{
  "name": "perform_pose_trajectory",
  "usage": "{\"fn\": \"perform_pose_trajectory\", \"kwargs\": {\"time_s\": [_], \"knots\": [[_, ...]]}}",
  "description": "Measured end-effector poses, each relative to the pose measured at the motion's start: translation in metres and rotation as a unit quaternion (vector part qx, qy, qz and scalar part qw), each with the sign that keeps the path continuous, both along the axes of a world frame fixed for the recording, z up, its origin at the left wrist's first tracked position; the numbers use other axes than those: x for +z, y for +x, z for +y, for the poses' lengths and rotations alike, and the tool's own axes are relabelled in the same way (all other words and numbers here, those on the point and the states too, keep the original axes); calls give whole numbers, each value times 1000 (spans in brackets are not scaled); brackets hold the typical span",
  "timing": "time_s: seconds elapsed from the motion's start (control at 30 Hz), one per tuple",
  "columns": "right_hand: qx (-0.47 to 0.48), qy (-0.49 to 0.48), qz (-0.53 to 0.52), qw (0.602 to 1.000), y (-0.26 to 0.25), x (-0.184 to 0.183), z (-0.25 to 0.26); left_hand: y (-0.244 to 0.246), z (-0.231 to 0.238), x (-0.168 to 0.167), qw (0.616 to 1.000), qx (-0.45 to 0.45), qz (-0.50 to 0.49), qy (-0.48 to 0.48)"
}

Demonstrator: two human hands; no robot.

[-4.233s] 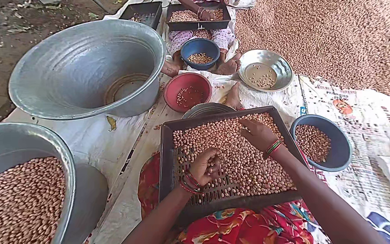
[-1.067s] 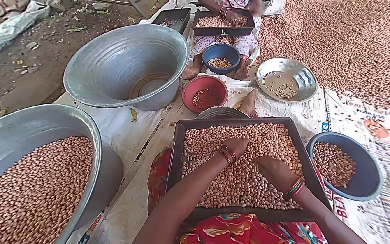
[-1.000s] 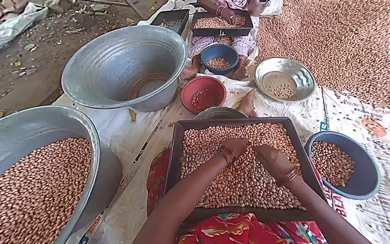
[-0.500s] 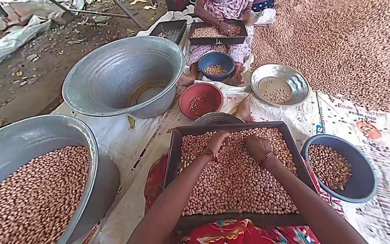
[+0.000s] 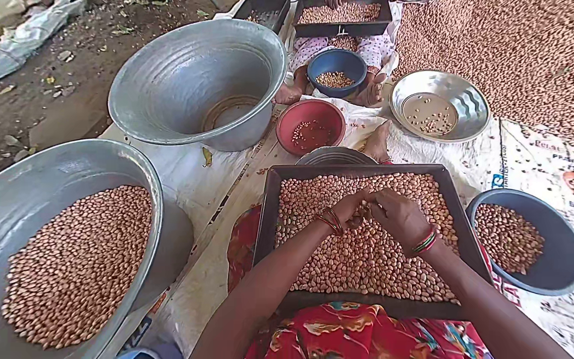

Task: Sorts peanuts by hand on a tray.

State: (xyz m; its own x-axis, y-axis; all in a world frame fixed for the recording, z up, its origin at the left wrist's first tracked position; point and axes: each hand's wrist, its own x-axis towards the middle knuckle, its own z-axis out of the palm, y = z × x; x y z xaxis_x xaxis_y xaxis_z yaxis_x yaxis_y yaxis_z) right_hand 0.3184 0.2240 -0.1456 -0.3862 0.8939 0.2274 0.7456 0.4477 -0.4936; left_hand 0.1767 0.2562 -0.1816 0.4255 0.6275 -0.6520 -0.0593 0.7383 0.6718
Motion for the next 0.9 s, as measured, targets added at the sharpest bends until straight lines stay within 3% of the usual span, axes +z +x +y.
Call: {"fn": "perform_pose_trajectory", "kwargs": {"time_s": [0.1,0.17,0.2,0.27,0.33,0.47,0.5,0.57,0.63,0.7,0.8,0.9], "knots": [[39,45,36,998,-1,1,-15,-23,-15,1,996,28,-88,-12],[84,-42,1,996,14,7,-30,-47,-24,6,994,69,-86,19],[123,-142,-43,981,25,14,-38,-61,-28,9,991,103,-80,29],[204,-386,-167,884,39,23,-47,-90,-37,9,981,177,-67,40],[258,-498,-236,793,47,4,-59,-116,-45,10,970,233,-39,53],[243,-483,-349,765,32,-13,-65,-143,-57,11,962,241,51,117],[227,-471,-370,768,21,-11,-58,-146,-58,12,963,195,109,150],[198,-447,-357,796,2,-8,-31,-147,-62,18,935,8,278,220],[191,-361,-283,868,-5,-10,-4,-140,-62,27,867,-211,391,225],[187,-197,-109,956,-4,-22,10,-129,-66,26,810,-351,427,193],[131,-48,34,990,6,-13,27,-119,-76,19,776,-409,451,162],[-21,-96,-10,995,33,9,31,-121,-78,11,833,-342,391,190]]}}
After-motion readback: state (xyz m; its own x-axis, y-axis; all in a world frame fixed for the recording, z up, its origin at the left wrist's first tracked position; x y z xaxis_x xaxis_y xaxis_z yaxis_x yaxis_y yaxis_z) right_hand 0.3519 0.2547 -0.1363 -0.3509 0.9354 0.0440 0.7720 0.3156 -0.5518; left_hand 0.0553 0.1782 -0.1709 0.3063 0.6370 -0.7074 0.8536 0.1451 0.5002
